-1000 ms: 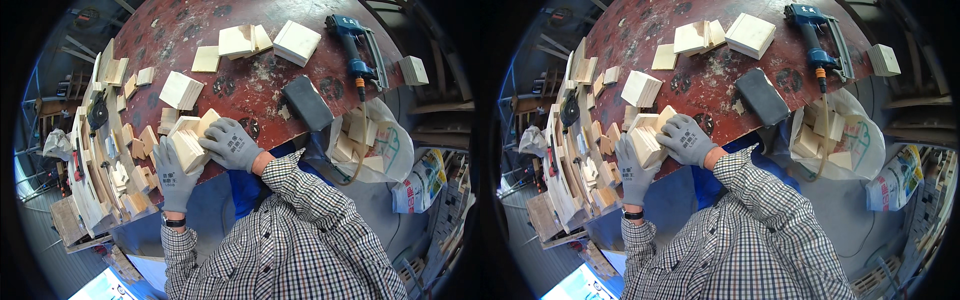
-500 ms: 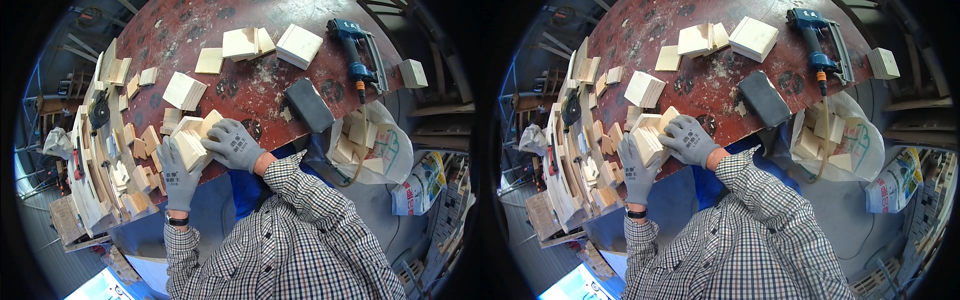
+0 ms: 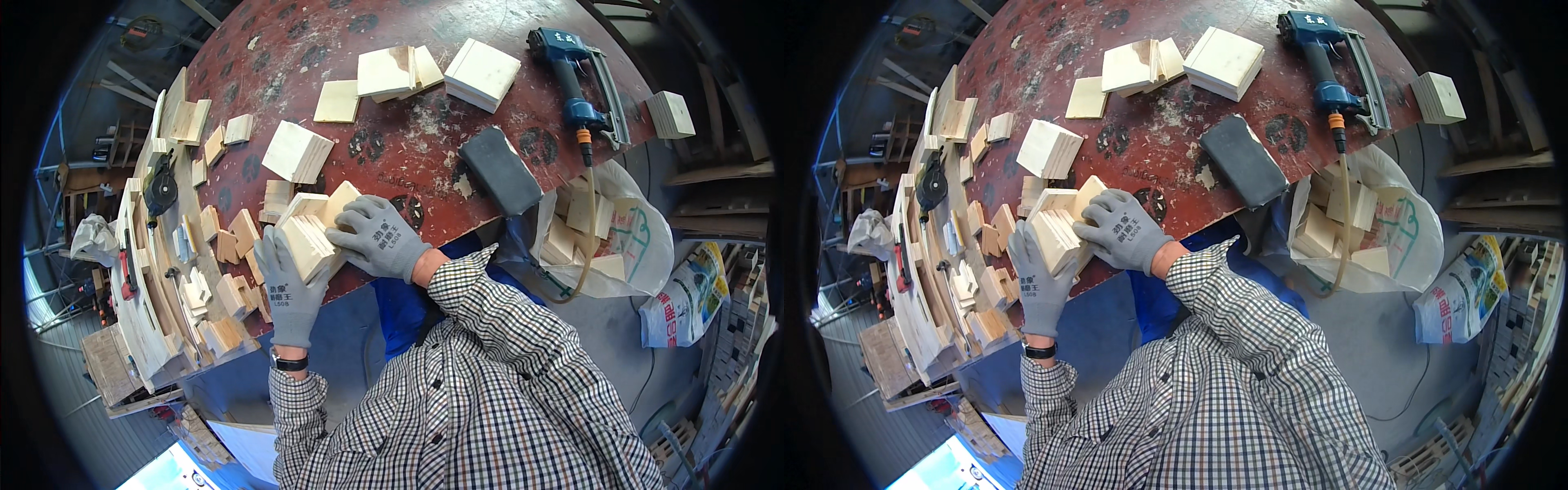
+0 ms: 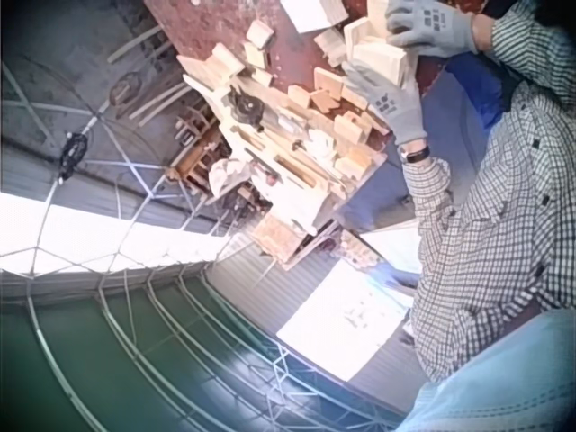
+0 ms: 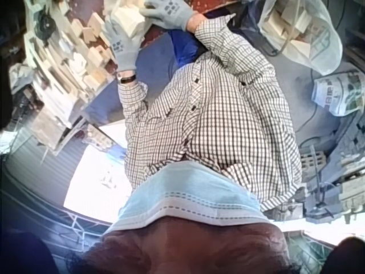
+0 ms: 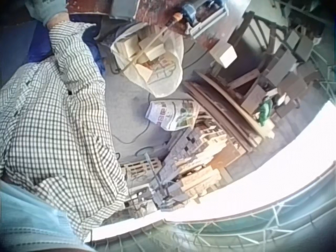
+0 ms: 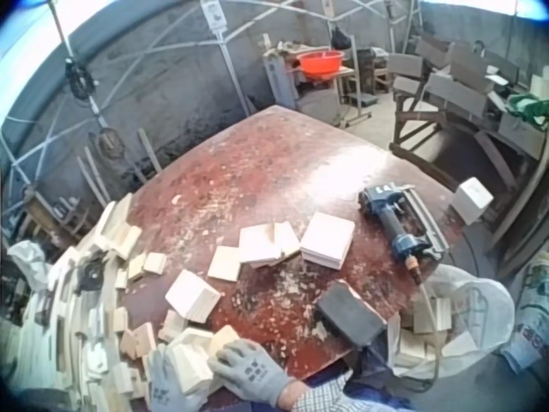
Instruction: The person assembles small wooden boxes by hand at a workbench. They pick up pre-cut wooden pieces, fit them together to form box shapes, and place the completed boxes on the table. The person also retrieves additional pieces from a white bag and continues assembling more boxes.
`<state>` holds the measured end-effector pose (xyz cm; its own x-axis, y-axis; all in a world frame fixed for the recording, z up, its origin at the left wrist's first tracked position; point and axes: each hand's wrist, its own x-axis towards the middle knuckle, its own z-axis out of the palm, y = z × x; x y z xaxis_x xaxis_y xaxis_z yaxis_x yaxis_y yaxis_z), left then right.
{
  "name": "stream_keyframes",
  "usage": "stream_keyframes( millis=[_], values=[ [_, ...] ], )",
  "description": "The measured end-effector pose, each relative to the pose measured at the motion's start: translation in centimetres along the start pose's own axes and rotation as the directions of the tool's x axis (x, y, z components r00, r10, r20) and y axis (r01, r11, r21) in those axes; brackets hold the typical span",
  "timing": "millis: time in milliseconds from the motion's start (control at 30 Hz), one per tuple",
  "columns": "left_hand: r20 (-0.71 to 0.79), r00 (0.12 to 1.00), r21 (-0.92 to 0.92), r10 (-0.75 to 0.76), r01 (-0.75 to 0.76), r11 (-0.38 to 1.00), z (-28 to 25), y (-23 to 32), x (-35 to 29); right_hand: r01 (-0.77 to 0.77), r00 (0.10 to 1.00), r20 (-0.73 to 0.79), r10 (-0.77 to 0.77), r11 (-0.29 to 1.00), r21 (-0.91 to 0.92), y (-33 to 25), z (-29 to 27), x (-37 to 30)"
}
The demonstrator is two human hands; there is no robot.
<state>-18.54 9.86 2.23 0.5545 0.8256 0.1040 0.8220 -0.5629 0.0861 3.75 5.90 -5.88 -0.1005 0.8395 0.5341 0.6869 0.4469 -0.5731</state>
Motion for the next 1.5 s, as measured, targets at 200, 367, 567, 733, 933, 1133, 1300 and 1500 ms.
stream_keyframes(
  millis=[200, 367, 567, 733, 933, 1133, 1300, 1500],
  values=[
    [-0.004, 1.000, 0.018, 0.006, -0.006, 1.000, 0.00, 0.04, -0.01, 0.001, 1.000, -0.001, -0.001, 1.000, -0.006, 0.04, 0.15, -0.06],
    [-0.001, 1.000, 0.034, 0.001, 0.000, 0.999, -0.10, 0.21, -0.09, 0.004, 1.000, 0.000, -0.004, 1.000, -0.001, 0.09, 0.19, -0.02],
    [0.010, 1.000, 0.068, -0.012, 0.011, 0.998, 0.12, 0.27, 0.03, -0.018, 0.998, -0.056, 0.020, 0.999, 0.029, 0.30, 0.70, -0.02],
    [0.032, 0.999, 0.062, -0.021, 0.019, 0.998, 0.01, 0.22, -0.01, -0.015, 0.998, -0.063, 0.017, 0.999, 0.031, 0.24, 0.54, -0.07],
    [0.049, 0.998, 0.053, -0.030, 0.027, 0.998, -0.40, 0.38, 0.01, -0.014, 0.998, -0.054, 0.015, 1.000, 0.015, 0.21, 0.60, -0.09],
    [0.045, 0.998, 0.049, -0.042, 0.040, 0.998, -0.01, 0.08, -0.09, -0.004, 0.998, -0.070, 0.006, 1.000, 0.020, 0.32, 0.77, -0.08],
    [0.040, 0.998, 0.048, -0.039, 0.038, 0.998, 0.25, -0.13, -0.20, -0.006, 0.998, -0.061, 0.007, 1.000, 0.009, 0.32, 0.89, -0.17],
    [0.046, 0.998, 0.043, -0.048, 0.046, 0.998, 0.10, -0.05, -0.19, -0.005, 0.999, -0.049, 0.005, 1.000, 0.012, 0.40, 0.90, -0.19]
  ],
)
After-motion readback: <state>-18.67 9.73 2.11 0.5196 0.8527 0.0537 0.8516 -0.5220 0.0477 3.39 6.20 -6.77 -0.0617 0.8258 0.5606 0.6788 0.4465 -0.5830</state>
